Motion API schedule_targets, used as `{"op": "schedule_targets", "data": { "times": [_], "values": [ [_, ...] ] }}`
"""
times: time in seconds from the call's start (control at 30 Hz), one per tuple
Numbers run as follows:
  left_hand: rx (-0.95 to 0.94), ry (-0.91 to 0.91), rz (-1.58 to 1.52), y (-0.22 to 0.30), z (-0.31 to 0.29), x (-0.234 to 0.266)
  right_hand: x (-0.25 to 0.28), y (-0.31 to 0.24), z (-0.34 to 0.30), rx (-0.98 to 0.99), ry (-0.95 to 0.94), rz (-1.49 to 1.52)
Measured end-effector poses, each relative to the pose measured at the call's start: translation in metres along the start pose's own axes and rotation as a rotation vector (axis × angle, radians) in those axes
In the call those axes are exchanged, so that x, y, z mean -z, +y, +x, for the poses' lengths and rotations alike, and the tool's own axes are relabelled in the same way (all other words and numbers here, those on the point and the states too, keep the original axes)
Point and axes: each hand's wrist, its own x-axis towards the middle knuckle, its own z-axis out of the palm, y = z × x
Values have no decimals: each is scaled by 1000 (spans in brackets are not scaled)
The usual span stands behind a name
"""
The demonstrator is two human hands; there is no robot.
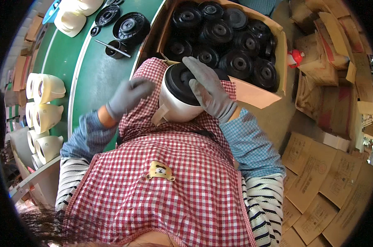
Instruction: The person assembles white electric kettles by inserting a metal heating element into the base, placing a black plastic base onto the kettle, and securing it. The person handles multiple kettles one at a time on a green workbench.
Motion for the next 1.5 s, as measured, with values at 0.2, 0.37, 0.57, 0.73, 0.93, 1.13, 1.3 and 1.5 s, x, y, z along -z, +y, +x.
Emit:
{"op": "schedule_targets", "data": {
  "times": [0.2, 0.37, 0.57, 0.73, 0.93, 1.13, 1.3, 1.5],
  "values": [
    [-495, -480, 432, 24, 148, 1, 41, 21, 34, 155, -246, -326],
    [-331, -733, -170, 33, 160, -24, 42, 46, 60, 289, -456, -457],
    [111, -601, -277, 3, 176, -41, 19, 20, 62, 178, -587, -372],
    [-97, -584, 67, -14, 207, -47, 5, 10, 62, 83, -567, -349],
    [-186, -720, -447, -18, 174, -7, 56, 19, 119, 98, -426, -330],
    [-127, -574, -432, -19, 136, -22, 16, -6, 151, 231, -690, -453],
    [-222, -465, -339, -40, 133, -21, -35, 19, 132, 326, -508, -433],
    [36, -463, -624, -24, 126, -24, 63, 4, 116, 350, -533, -407]
  ]
}}
